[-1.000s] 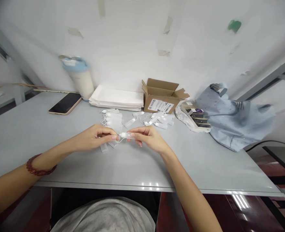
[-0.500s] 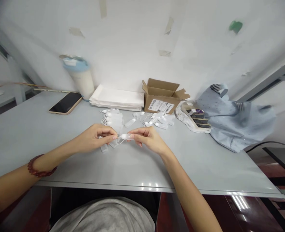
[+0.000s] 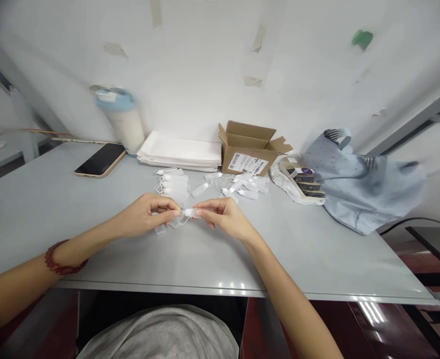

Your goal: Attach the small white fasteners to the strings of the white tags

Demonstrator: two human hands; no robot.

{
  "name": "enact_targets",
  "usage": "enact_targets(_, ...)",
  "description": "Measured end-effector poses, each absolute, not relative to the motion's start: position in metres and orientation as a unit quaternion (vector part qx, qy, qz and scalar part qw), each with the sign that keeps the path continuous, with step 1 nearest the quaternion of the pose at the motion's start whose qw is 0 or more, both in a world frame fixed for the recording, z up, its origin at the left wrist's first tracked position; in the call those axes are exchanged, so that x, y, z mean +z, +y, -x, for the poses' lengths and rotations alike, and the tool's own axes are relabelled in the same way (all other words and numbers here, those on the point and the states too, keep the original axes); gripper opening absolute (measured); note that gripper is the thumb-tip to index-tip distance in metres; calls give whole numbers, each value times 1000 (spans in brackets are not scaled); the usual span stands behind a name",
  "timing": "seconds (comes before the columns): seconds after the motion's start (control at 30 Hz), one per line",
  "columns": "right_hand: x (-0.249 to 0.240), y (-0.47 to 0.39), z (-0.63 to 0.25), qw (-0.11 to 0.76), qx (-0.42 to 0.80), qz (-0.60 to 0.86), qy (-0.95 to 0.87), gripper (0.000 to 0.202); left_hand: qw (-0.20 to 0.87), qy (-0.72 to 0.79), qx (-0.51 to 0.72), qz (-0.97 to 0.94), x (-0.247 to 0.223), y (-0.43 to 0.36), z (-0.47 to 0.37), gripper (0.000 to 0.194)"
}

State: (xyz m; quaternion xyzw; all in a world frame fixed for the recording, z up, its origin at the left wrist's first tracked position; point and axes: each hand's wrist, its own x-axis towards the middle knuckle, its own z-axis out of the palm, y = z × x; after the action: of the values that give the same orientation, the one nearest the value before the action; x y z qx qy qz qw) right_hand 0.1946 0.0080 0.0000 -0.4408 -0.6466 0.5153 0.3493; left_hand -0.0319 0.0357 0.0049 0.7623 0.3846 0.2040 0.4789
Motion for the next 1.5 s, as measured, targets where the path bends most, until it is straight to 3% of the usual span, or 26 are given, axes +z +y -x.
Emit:
enact_targets(0.3,1,11,-196,364,505,440,-647,31,527,374,196,-737,17,43,34,31)
enact_targets(1.2,-10,11,-183,344,496,441,-664,34,499,369,161,-768,20,47,38,24)
enact_targets(1.27,-13,13,-180,356,457,446,-682,33,490,373,160,-772,26,54,46,25)
enact_targets(1.37,-21,19,-180,370,286,478,-744,30,487,386,145,-770,32,68,63,27)
enact_targets(1.5,-34,29,-188,307,65,468,-826,34,495,385,84,-774,31,85,85,28)
